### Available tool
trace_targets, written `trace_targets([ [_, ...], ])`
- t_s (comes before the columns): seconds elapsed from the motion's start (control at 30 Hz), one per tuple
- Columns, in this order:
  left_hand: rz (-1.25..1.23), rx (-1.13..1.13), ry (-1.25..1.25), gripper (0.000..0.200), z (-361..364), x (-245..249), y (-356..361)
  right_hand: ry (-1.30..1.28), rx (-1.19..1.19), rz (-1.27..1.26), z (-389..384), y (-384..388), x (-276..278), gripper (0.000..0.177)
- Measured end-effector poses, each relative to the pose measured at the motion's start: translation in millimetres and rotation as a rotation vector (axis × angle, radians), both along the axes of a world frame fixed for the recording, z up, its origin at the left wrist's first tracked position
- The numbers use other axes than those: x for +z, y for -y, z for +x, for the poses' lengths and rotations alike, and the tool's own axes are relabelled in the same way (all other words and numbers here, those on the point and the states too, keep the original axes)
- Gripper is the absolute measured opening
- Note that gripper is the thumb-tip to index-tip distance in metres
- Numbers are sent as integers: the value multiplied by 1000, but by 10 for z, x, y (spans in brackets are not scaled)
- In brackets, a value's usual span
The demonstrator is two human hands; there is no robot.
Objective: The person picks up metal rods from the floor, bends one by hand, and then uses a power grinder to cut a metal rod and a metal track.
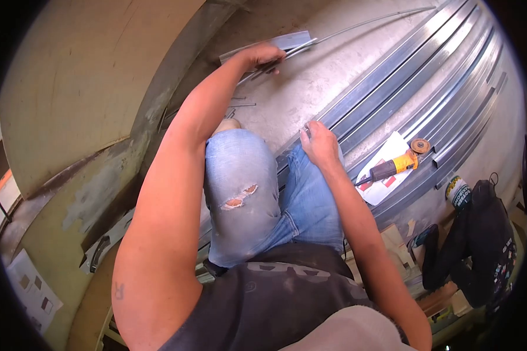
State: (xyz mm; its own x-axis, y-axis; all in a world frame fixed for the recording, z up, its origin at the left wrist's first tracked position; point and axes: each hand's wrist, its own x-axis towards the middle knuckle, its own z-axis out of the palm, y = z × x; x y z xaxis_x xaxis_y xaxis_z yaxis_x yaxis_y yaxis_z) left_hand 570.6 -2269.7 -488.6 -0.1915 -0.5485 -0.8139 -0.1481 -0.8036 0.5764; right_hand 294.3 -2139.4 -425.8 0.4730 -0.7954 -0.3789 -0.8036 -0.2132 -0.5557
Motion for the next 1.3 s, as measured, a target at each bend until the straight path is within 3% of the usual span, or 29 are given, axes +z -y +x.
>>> trace_targets([
  [0.13,-94,-100,283,25,127,16,-96,3,7,2,-15,34,20,23],
  [0.2,-447,-66,723,36,191,-36,-162,21,-1,4,-14,46,31,23],
  [0.27,-407,-58,775,48,234,-50,-159,29,-13,16,-31,48,30,23],
  [0.33,-546,-151,901,55,276,-189,-151,16,-11,90,-28,72,76,24],
  [0.47,-583,-333,934,55,163,-98,-169,21,-59,54,-43,65,32,23],
  [0.6,-626,-101,729,49,-107,16,-183,57,-69,79,-74,62,-11,21],
  [0.67,-713,-24,700,49,-153,-174,-177,57,-120,70,-125,35,-13,21],
  [0.73,-650,-20,541,47,-138,-101,-141,218,-265,-3,-215,113,16,21],
  [0.77,-558,-11,510,42,-91,-86,-106,190,-295,-16,-401,173,-31,21],
  [0.87,-214,121,343,29,52,27,-28,52,-645,-367,-1099,244,-83,24],
  [0.93,-210,88,357,24,40,134,-53,-56,-895,-277,-1781,150,-93,18],
  [1.0,-300,21,432,27,131,35,-84,-68,-1154,-220,-2459,-74,-297,24],
  [1.07,-503,-169,663,33,261,-202,-102,-404,-1223,-137,-2796,-167,-300,38],
  [1.13,-446,-178,613,39,361,-289,-107,-444,-1244,1,-2980,-213,-445,52],
  [1.2,-441,-182,655,39,328,-232,-150,-91,-1307,144,-2960,-133,-495,56],
  [1.27,-490,-192,678,34,267,-156,-183,100,-1423,129,-3126,-175,-894,59],
  [1.3,-532,-198,705,32,252,-125,-185,67,-1442,112,-2956,-93,-830,54],
])
